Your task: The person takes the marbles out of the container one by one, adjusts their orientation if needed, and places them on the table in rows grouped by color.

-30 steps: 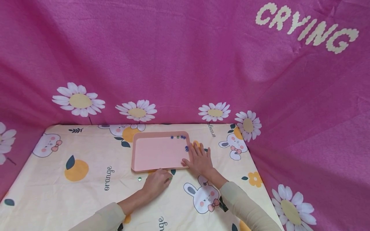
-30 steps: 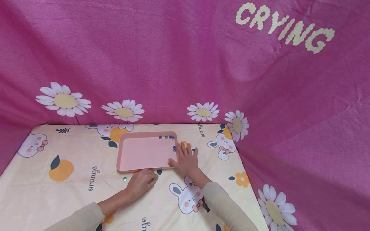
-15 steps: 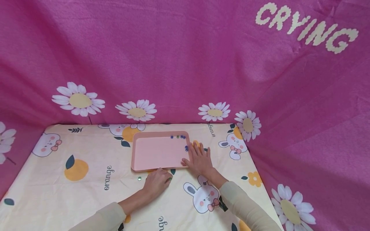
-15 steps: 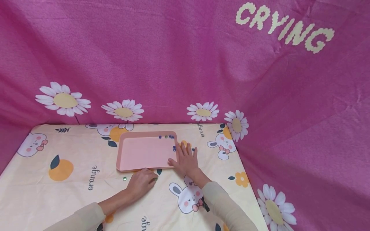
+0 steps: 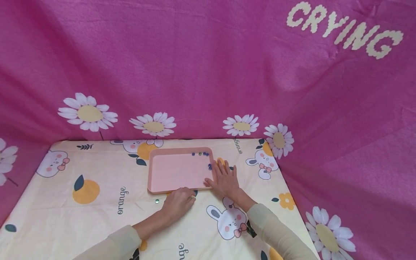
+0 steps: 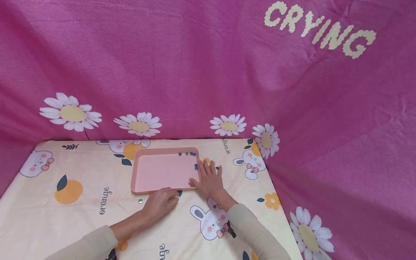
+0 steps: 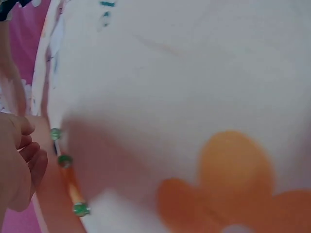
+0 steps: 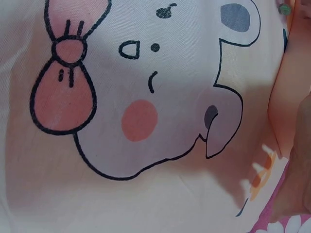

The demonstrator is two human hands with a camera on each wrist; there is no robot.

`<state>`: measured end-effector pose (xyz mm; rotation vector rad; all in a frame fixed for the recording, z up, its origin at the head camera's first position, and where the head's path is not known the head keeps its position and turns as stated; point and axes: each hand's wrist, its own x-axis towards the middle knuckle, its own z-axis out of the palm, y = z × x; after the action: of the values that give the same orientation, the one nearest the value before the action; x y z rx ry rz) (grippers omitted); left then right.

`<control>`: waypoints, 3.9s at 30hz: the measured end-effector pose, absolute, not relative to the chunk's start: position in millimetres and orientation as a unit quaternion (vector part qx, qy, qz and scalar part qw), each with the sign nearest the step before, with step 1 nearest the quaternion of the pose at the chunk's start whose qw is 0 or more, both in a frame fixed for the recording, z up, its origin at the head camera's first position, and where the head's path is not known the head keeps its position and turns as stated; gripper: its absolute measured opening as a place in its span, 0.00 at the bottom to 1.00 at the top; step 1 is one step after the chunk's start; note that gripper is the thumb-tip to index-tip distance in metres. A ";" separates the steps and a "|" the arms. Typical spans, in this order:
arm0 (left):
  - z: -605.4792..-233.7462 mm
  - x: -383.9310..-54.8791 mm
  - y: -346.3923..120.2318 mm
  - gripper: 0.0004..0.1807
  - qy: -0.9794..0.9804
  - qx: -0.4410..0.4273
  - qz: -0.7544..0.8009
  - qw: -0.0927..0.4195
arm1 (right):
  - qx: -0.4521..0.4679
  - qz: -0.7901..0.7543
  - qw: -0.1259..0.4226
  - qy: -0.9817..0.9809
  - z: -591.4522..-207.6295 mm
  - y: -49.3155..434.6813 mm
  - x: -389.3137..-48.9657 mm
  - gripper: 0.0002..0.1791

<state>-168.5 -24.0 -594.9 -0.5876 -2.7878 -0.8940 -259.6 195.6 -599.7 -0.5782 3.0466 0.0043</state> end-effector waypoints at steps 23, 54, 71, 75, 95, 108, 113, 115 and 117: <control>-575.9 -274.4 -5.8 0.16 -0.850 -0.035 -0.523 0.052 | -0.182 -0.007 0.028 0.983 -600.1 195.7 -259.8 0.49; -588.2 -328.9 24.8 0.11 -0.905 -0.019 -0.417 0.078 | -0.175 0.003 0.041 0.984 -597.0 195.4 -257.5 0.49; -595.5 -332.2 31.6 0.07 -0.930 -0.006 -0.366 0.037 | -0.175 0.008 0.039 0.984 -600.0 195.3 -255.2 0.49; -595.8 -331.8 33.1 0.06 -0.933 0.001 -0.358 0.030 | -0.174 -0.002 0.039 0.984 -599.5 195.5 -254.3 0.49; -595.8 -335.6 37.0 0.06 -0.954 -0.022 -0.296 0.035 | -0.173 -0.005 0.036 0.984 -596.1 196.2 -254.6 0.49; -596.1 -334.8 36.6 0.07 -0.962 -0.030 -0.268 0.049 | -0.167 -0.007 0.042 0.985 -598.0 194.8 -256.1 0.49; -594.9 -327.3 34.2 0.07 -0.946 -0.046 -0.316 0.046 | -0.165 -0.004 0.046 0.985 -596.8 195.2 -254.6 0.49; -595.5 -323.7 32.4 0.08 -0.940 -0.054 -0.333 0.048 | -0.163 -0.006 0.047 0.985 -596.2 195.1 -254.0 0.49; -595.5 -320.5 30.5 0.08 -0.937 -0.060 -0.342 0.048 | -0.161 -0.005 0.049 0.986 -596.5 195.3 -254.0 0.49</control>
<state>-320.5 30.5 -595.5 -0.1844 -2.8564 -1.0418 -254.0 195.3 -596.5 -0.4908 3.0043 -0.0138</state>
